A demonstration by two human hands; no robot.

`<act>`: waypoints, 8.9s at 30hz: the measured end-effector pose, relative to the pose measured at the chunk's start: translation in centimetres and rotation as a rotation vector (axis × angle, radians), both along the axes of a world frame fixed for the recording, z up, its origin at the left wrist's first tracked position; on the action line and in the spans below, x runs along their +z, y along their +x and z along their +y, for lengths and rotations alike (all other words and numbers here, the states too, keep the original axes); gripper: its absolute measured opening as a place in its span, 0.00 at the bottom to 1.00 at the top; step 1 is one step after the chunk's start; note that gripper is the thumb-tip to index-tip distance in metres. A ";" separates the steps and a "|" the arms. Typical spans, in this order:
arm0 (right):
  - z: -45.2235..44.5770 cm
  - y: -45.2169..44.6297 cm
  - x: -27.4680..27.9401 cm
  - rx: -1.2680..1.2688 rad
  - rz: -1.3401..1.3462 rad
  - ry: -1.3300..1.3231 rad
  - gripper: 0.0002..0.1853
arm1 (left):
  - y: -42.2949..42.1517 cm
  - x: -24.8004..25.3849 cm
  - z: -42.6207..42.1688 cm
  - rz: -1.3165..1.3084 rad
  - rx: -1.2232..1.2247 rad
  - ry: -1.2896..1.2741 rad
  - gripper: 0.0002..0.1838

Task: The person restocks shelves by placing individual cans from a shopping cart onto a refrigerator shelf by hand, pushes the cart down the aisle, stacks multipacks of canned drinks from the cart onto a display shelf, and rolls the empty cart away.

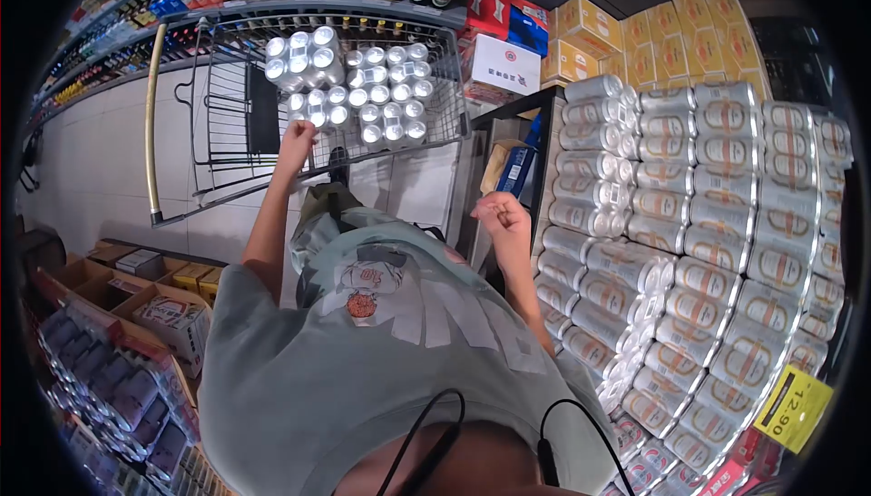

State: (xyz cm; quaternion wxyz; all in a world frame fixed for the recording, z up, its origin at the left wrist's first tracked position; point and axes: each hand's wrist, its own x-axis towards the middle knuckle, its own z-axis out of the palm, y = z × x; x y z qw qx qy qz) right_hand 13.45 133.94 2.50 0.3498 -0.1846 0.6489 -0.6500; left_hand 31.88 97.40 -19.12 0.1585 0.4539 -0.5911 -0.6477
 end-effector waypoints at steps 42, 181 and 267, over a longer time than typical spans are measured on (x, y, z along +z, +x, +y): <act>-31.6 -6.4 -11.0 0.064 -0.002 0.346 0.22 | -7.8 6.9 -16.1 0.454 0.218 0.436 0.09; -23.0 -13.2 -44.3 -0.039 -0.083 0.923 0.33 | 4.9 -1.0 -12.4 -0.784 -0.803 -0.424 0.13; 6.5 -28.5 16.9 -0.741 -0.354 -0.360 0.18 | -61.1 21.7 23.7 0.670 -0.996 0.602 0.28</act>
